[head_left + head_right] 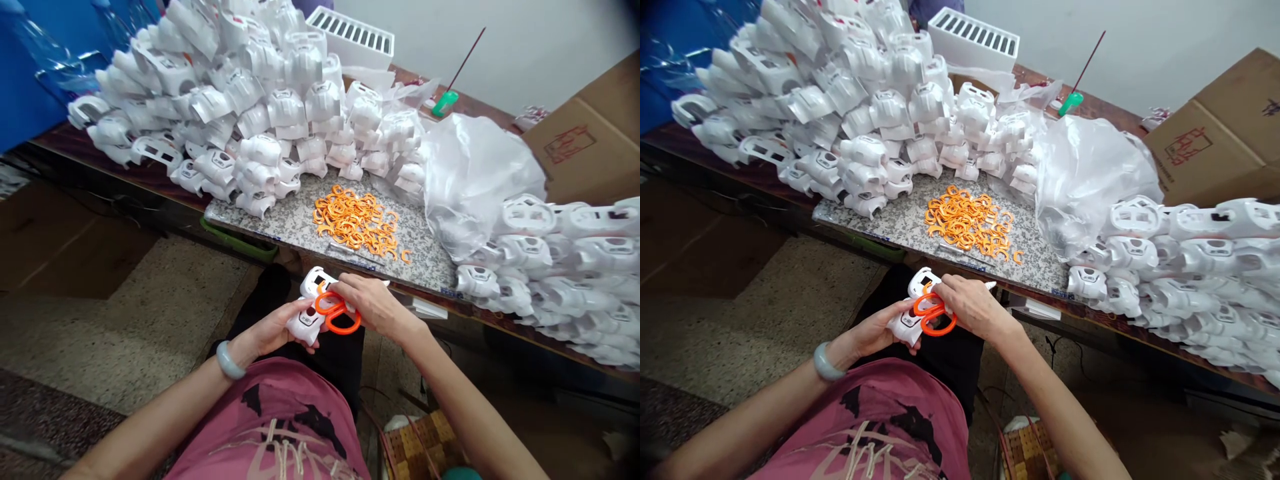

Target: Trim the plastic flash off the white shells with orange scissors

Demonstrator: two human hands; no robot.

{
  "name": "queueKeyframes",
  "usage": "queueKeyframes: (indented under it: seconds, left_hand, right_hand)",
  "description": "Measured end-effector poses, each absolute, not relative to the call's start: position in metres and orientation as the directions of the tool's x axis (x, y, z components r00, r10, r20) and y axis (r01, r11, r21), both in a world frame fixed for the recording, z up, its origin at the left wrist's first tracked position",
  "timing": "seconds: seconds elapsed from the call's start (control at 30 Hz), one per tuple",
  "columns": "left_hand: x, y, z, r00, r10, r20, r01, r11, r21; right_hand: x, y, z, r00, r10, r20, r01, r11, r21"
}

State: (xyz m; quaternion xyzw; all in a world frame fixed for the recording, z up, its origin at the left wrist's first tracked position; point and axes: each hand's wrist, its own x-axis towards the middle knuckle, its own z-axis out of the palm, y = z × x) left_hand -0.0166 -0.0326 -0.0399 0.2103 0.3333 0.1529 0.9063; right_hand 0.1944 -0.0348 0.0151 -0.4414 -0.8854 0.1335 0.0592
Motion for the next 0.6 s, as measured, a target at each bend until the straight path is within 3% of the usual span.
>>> queueKeyframes:
  seconds: [0.13,0.23,0.4,0.6]
  left_hand:
    - [-0.016,-0.032,-0.047,0.705,0.436,-0.56,-0.215,0.883,0.418]
    - [-0.014,-0.032,-0.05,0.697,0.474,-0.538,-0.293,0.873,0.389]
    - [-0.011,-0.03,-0.046,0.661,0.495,-0.564,-0.293,0.862,0.413]
    - [-0.008,-0.033,-0.043,0.514,0.611,-0.602,-0.278,0.782,0.558]
  right_hand:
    - [0.191,-0.047,0.013,-0.548,0.805,0.229,0.664,0.585,-0.466]
    - [0.182,-0.055,0.006,-0.52,0.805,0.288,0.609,0.585,-0.536]
    - [0.173,-0.061,-0.011,-0.534,0.801,0.27,0.622,0.589,-0.517]
    - [0.171,-0.066,-0.015,-0.504,0.819,0.272,0.667,0.57,-0.479]
